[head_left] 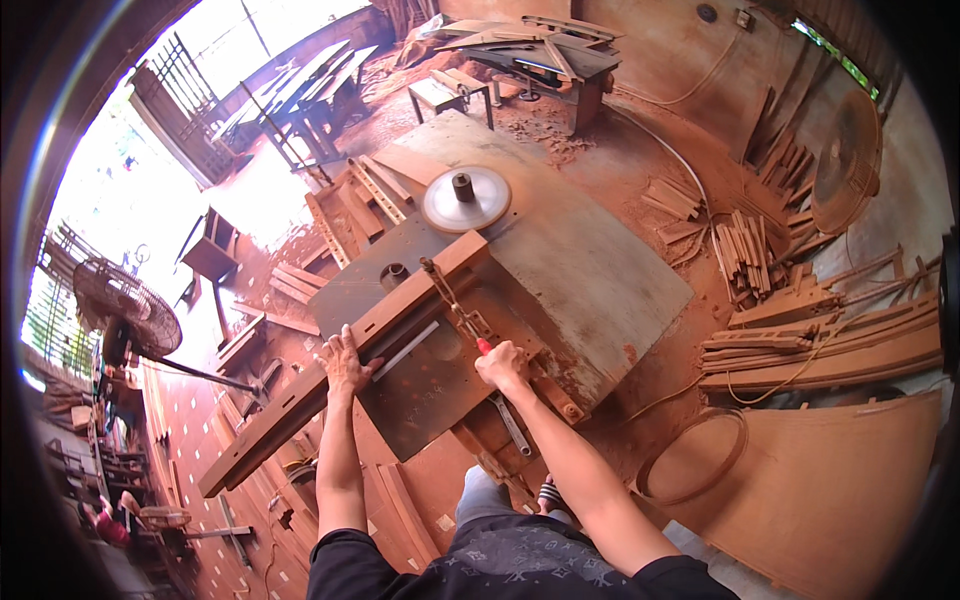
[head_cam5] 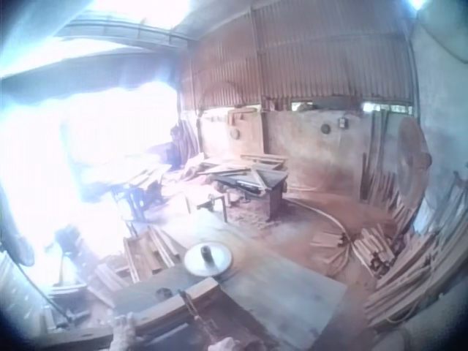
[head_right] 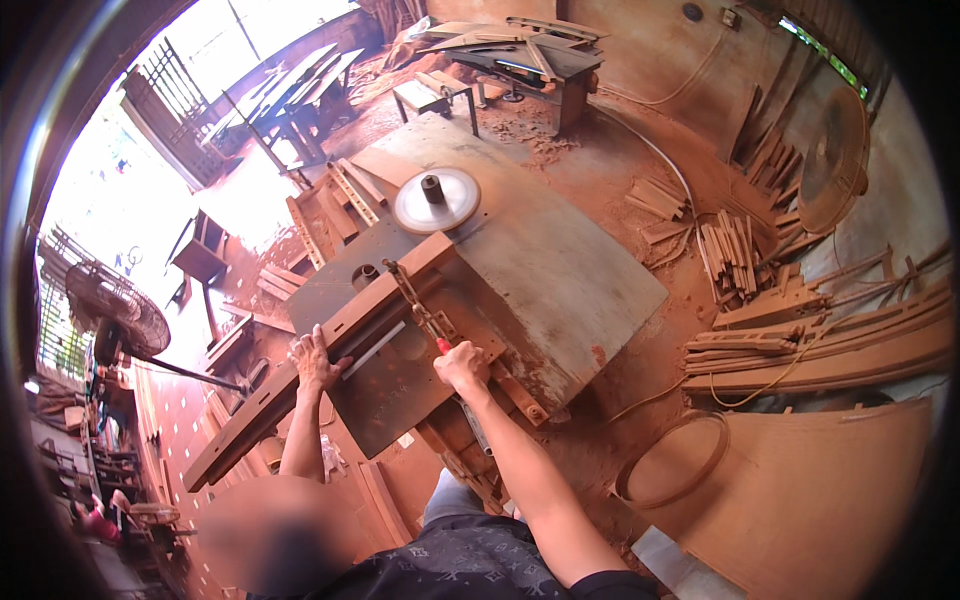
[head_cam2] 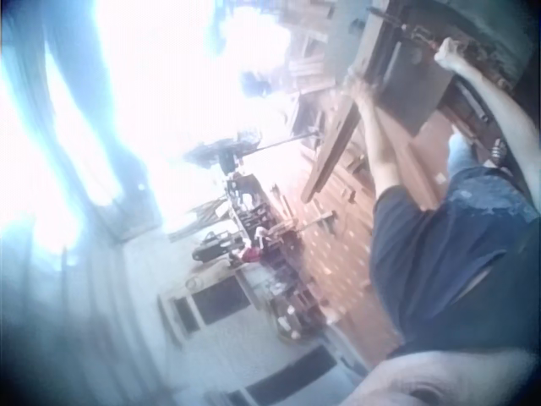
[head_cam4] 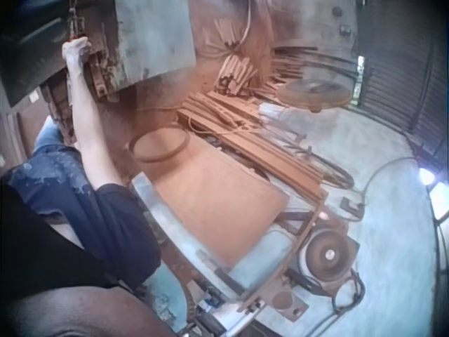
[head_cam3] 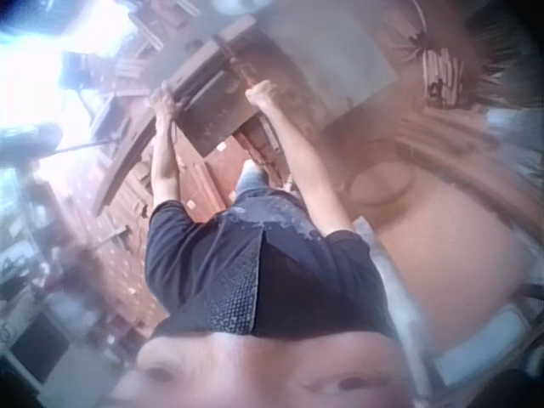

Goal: The person uses a spindle moulder to shape the edges of wooden planks. They feed each plank through the machine, guide it with a push stick, and then set the finished pieces aside on the floor.

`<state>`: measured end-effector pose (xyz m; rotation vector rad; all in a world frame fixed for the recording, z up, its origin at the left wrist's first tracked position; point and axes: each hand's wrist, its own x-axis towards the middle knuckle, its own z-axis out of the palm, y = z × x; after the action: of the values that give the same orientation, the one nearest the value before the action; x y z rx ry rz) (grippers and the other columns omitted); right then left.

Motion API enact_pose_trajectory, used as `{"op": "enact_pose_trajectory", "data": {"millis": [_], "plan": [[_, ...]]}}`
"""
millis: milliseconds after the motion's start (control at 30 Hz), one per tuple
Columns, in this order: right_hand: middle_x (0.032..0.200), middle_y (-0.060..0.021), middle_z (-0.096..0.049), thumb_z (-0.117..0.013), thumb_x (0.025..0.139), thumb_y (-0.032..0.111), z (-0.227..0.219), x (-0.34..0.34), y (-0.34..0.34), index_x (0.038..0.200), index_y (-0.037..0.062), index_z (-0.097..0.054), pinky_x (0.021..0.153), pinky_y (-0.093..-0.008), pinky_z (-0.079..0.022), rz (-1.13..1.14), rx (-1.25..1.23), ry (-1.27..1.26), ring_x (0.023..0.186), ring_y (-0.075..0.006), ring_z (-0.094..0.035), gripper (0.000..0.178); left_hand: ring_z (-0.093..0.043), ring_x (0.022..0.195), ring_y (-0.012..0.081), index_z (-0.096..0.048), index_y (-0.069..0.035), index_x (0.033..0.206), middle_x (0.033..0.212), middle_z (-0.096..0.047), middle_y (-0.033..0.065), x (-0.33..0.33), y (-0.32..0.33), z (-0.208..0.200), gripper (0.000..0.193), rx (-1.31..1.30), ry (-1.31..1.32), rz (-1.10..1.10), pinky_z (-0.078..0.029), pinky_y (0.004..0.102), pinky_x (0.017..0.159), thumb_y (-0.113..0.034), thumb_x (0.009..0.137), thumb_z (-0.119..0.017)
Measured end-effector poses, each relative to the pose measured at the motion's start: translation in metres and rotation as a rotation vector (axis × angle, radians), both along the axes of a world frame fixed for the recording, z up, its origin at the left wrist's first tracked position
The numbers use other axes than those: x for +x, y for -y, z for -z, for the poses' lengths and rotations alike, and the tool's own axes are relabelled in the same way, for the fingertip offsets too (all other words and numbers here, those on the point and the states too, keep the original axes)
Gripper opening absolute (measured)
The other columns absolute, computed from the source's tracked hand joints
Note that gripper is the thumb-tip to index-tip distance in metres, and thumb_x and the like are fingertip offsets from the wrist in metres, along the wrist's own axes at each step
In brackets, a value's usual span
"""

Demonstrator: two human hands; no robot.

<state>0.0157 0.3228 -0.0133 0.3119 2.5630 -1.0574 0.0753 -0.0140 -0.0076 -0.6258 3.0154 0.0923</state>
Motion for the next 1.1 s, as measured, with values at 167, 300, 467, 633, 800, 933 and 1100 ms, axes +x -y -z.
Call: {"op": "enact_pose_trajectory", "data": {"millis": [167,300,467,633,800,933,1100], "plan": [[0.083,-0.0194,-0.077,-0.076,0.087,0.035,0.031,-0.029,0.015,0.081,0.0016,-0.074,0.075,-0.0414,-0.063,-0.034,0.045,0.004,0.083,-0.0297,-0.079,0.034,-0.041,0.143,0.0422,-0.025,-0.011,0.167,0.148,-0.044,0.018,-0.027,0.011,0.003,0.121,-0.06,-0.02,0.022,-0.023,0.0741,0.119,-0.058,0.075,-0.09],[0.086,-0.0235,-0.077,-0.072,0.094,0.039,0.045,-0.04,0.027,0.075,0.0041,-0.074,0.075,-0.0417,-0.062,-0.119,0.076,-0.068,0.086,-0.0311,-0.079,0.04,-0.043,0.141,0.0411,-0.025,-0.01,0.166,0.146,-0.045,0.0178,-0.038,0.02,0.003,0.119,-0.046,-0.02,0.019,-0.017,0.0747,0.121,-0.057,0.077,-0.089],[0.089,-0.0288,-0.076,-0.071,0.096,0.042,0.042,-0.037,0.025,0.071,0.0027,-0.073,0.075,-0.0422,-0.062,-0.055,0.009,-0.065,0.089,-0.036,-0.079,0.046,-0.043,0.14,0.0409,-0.026,-0.01,0.166,0.145,-0.045,0.0178,-0.038,0.024,0.008,0.119,-0.073,0.001,0.02,-0.022,0.0719,0.119,-0.059,0.078,-0.088],[0.103,-0.0339,-0.075,-0.071,0.087,0.029,0.009,-0.035,0.024,0.093,-0.005,-0.077,0.087,-0.0461,-0.063,-0.007,-0.052,0.042,0.102,-0.0419,-0.077,0.035,-0.042,0.14,0.043,-0.026,-0.01,0.166,0.145,-0.044,0.0186,-0.034,0.034,0.016,0.119,-0.106,0.001,0.03,-0.028,0.0667,0.115,-0.061,0.077,-0.088],[0.099,-0.0304,-0.077,-0.072,0.087,0.027,-0.005,-0.038,0.024,0.087,-0.0022,-0.078,0.082,-0.0441,-0.064,-0.004,-0.04,0.066,0.097,-0.0387,-0.079,0.03,-0.041,0.141,0.0437,-0.024,-0.012,0.167,0.148,-0.042,0.0181,-0.041,0.027,0.013,0.12,-0.088,0.026,0.015,-0.026,0.0691,0.116,-0.06,0.078,-0.088],[0.101,-0.0306,-0.077,-0.074,0.086,0.028,-0.005,-0.041,0.022,0.09,-0.0026,-0.078,0.083,-0.044,-0.065,0.0,-0.037,0.069,0.097,-0.0401,-0.079,0.031,-0.039,0.144,0.0434,-0.023,-0.013,0.168,0.15,-0.041,0.0171,-0.044,0.023,0.008,0.121,-0.077,0.036,0.015,-0.026,0.0705,0.117,-0.059,0.078,-0.088],[0.099,-0.0337,-0.076,-0.078,0.082,0.028,0.005,-0.041,0.025,0.089,-0.004,-0.076,0.087,-0.0459,-0.064,0.03,-0.063,0.035,0.099,-0.0432,-0.078,0.033,-0.039,0.145,0.0425,-0.021,-0.013,0.169,0.15,-0.041,0.0166,-0.044,0.021,0.008,0.122,-0.061,0.036,0.002,-0.028,0.0729,0.118,-0.057,0.077,-0.089]]}}
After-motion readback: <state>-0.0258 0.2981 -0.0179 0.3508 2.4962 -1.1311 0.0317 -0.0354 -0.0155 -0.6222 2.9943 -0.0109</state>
